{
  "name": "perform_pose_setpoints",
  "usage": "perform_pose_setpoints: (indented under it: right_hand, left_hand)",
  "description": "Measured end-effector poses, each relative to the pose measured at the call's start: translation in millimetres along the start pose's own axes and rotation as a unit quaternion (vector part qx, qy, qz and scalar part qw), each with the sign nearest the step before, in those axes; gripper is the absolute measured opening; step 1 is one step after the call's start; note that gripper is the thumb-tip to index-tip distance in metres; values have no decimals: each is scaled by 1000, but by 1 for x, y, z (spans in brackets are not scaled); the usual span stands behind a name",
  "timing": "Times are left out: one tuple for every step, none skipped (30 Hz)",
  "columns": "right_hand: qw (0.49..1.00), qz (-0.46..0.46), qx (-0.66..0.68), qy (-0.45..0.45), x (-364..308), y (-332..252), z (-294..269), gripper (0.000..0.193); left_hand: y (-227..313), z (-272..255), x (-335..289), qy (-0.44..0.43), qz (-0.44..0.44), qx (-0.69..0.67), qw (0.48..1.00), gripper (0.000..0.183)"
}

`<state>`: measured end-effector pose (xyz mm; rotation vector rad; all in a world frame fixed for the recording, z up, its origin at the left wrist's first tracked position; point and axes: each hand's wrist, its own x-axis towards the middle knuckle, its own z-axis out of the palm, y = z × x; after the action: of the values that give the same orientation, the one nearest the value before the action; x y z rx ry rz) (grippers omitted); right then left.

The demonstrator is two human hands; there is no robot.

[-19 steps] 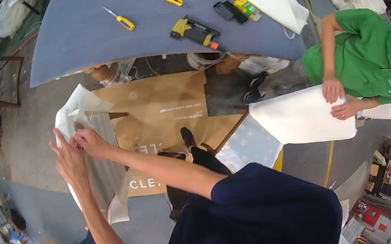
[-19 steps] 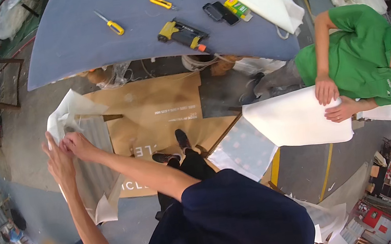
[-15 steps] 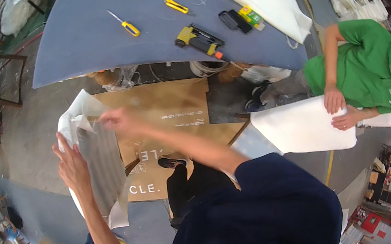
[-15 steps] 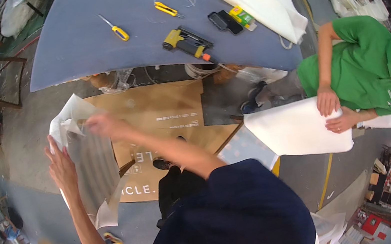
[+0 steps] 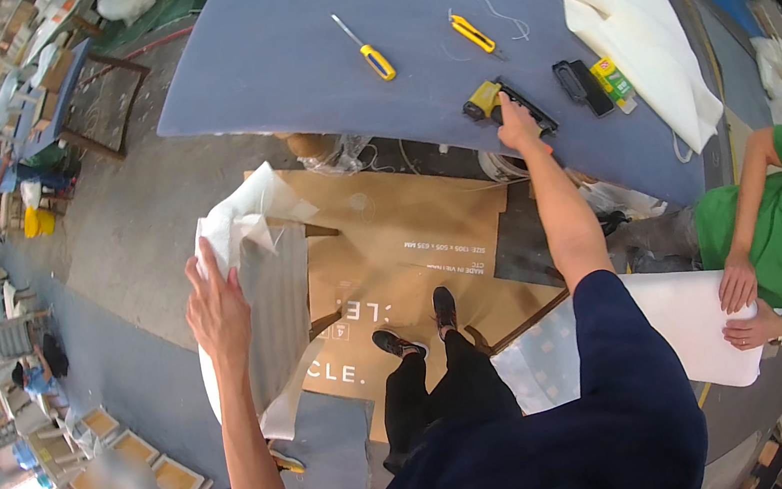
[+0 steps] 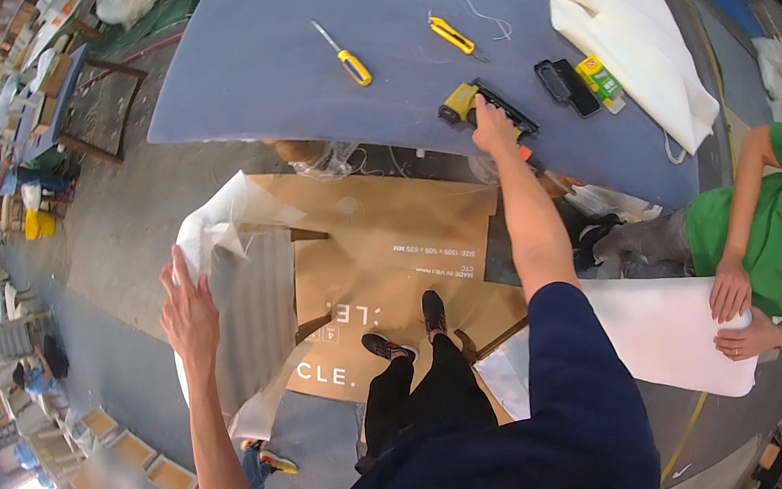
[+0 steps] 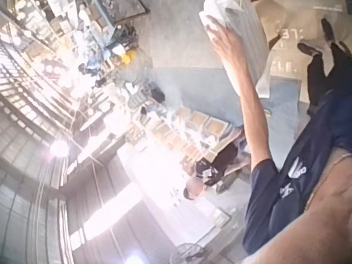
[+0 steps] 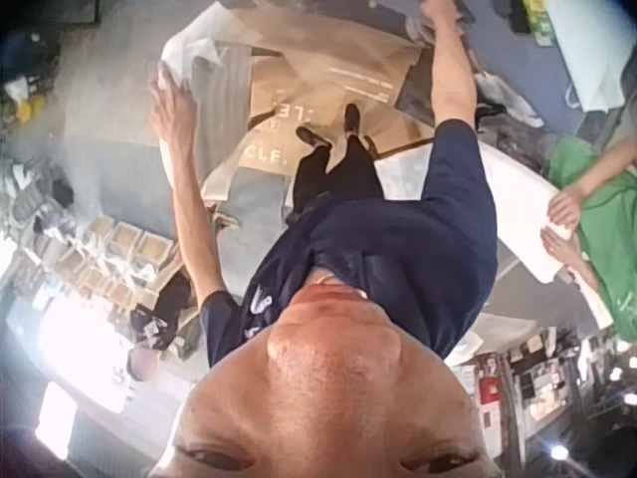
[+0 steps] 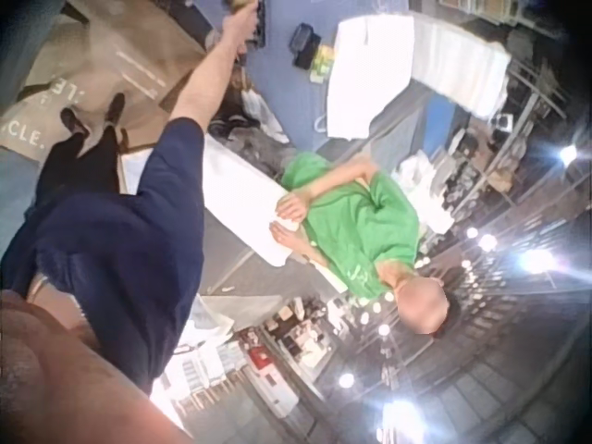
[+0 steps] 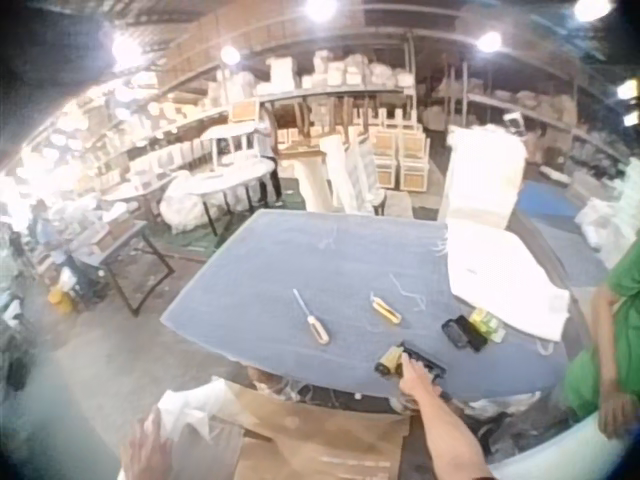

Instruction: The person wraps white fabric around a chair backrest and secures it using a staple gun. They repeatedly pull the fabric taut and staple it to the wooden frame, working on different sections of the chair back. The process involves handling the fabric and the chair frame to ensure a smooth finish.

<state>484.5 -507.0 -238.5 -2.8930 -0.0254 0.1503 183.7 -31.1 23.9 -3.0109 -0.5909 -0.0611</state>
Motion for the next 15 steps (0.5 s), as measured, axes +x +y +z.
perform_pose_setpoints:
  right_hand:
    - [1000,1,21,-15,4,-8,-8,77]
    - [995,-10,93,19,-4,-14,-13,71]
    - [992,-18,116,49,-23,-43,-24,64]
    - [978,-57,185,74,-43,-57,-35,57]
    - [967,-53,248,31,-67,-79,-48,51]
    - [964,-13,259,-64,-87,-90,-48,47]
    - [953,-2,290,-88,-109,-95,-33,45]
    - [911,-57,404,-65,-132,-84,5,38]
    - [870,-43,475,-122,-157,-111,11,38]
    - [823,-19,540,-174,-183,-141,11,38]
    - [794,-27,562,-231,-204,-174,-3,39]
    - [778,-46,578,-244,-220,-202,-8,40]
    - [761,-62,592,-257,-234,-230,-12,41]
    - [736,-88,617,-263,-245,-256,-28,41]
    - [714,-116,636,-269,-251,-280,-41,41]
  left_hand:
    - [-6,3,-1,31,21,15,999,61]
    - [-13,13,-1,60,44,30,997,61]
    - [-28,18,-9,87,51,56,993,61]
    - [-33,20,-13,94,52,56,993,61]
    - [-36,20,-15,97,49,64,992,62]
    - [-35,18,-12,94,41,51,993,61]
    - [-30,17,-10,88,39,35,995,61]
    - [-17,14,-6,57,29,22,998,60]
    - [-12,8,-1,35,10,12,999,60]
    - [-10,4,2,30,3,18,999,59]
    - [-8,2,0,20,-5,20,1000,59]
    - [-9,2,-3,6,-5,21,1000,59]
    - [-13,4,-9,9,-6,23,1000,59]
    - [-13,2,-9,17,-1,32,999,59]
    - [-15,3,-9,27,2,33,999,59]
